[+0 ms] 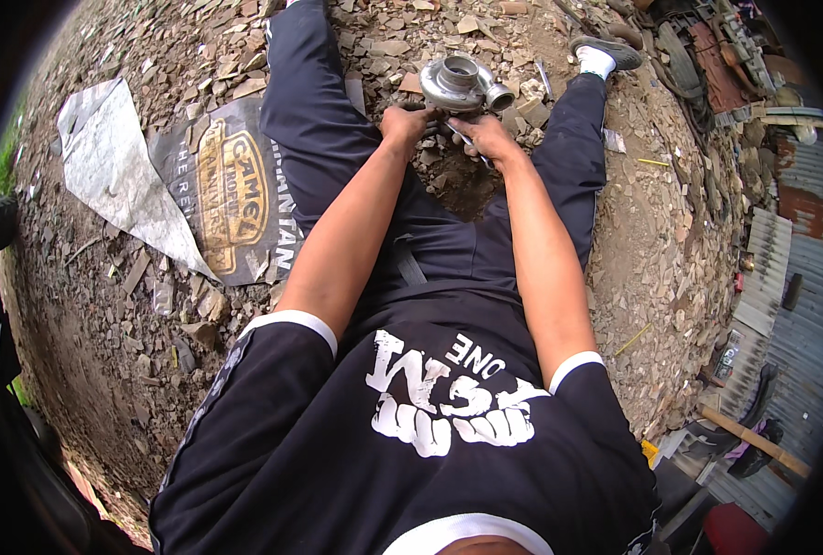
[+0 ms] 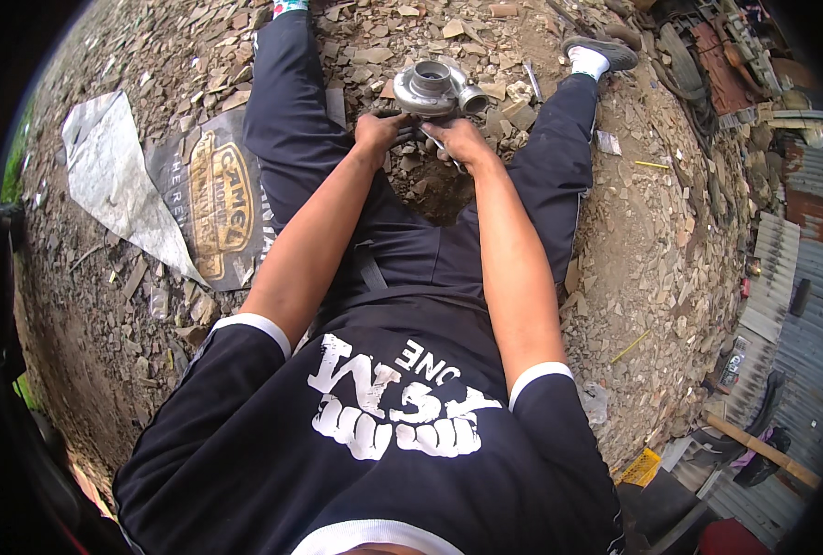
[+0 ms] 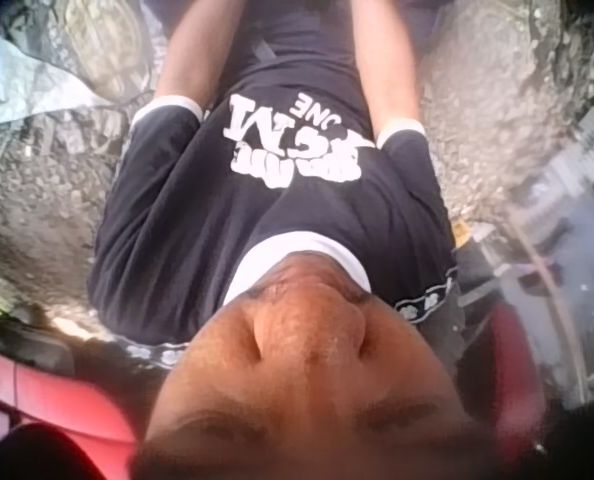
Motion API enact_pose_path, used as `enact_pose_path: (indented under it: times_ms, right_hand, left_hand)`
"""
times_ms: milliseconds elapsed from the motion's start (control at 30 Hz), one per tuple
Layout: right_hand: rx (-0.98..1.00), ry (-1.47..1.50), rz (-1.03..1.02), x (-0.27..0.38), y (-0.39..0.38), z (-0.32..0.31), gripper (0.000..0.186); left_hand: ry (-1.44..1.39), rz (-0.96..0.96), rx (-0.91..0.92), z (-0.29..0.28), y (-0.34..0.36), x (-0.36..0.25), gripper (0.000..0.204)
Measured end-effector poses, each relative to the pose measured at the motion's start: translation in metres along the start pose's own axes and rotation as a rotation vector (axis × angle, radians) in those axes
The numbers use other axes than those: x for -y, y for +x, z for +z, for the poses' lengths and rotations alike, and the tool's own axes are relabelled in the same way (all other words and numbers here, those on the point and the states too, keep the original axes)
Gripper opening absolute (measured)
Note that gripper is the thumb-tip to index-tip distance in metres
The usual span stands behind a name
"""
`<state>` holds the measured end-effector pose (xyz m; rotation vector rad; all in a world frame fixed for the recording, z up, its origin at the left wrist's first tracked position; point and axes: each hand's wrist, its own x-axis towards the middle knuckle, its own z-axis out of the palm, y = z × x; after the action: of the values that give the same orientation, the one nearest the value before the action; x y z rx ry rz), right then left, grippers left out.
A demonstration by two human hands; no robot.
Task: The person sits on the ground and uses a wrench to tighten bolts on a turbocharger. They repeatedly adjust the wrench and reposition the turbocharger to access different bolts.
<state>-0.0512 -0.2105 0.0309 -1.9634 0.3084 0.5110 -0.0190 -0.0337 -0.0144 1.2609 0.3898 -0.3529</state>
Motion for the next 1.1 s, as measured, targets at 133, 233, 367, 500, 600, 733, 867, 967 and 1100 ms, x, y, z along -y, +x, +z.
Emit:
enact_pose_path:
  times_ms: [133,233,367,500,600,733,867,967,1100]
  right_hand:
    - [-0.042,-0.183,-0.057,0.005,0.004,0.010,0.041]
    - [-0.049,-0.276,-0.108,0.005,-0.007,0.010,0.041]
    - [-0.053,-0.189,-0.100,0.002,-0.027,0.020,0.038]
    - [-0.141,-0.089,-0.044,0.005,-0.039,0.028,0.035]
    - [-0.185,-0.071,-0.050,0.016,-0.034,0.050,0.034]
    - [-0.292,-0.011,-0.052,0.005,-0.025,0.065,0.034]
    - [-0.426,0.049,-0.061,-0.012,-0.007,0.081,0.033]
    - [-0.518,-0.115,-0.002,-0.002,-0.003,0.099,0.034]
    - [-0.580,0.074,0.101,0.006,-0.011,0.108,0.035]
  left_hand:
    - [-0.027,-0.011,-0.004,-0.017,0.027,0.021,0.037]
    - [-0.002,-0.007,-0.047,-0.023,0.041,0.033,0.040]
    - [-0.038,-0.036,-0.067,-0.022,0.041,0.032,0.032]
    - [-0.113,-0.128,0.044,-0.004,0.014,0.012,0.016]
    - [-0.195,-0.152,0.050,-0.016,0.016,0.008,0.015]
    - [-0.250,-0.179,0.042,-0.015,0.013,0.004,0.019]
    - [-0.277,-0.204,0.086,-0.012,0.018,0.006,0.021]
    - [-0.080,-0.111,-0.038,-0.019,0.019,0.010,0.034]
    - [0.360,-0.031,-0.155,-0.007,-0.001,-0.003,0.059]
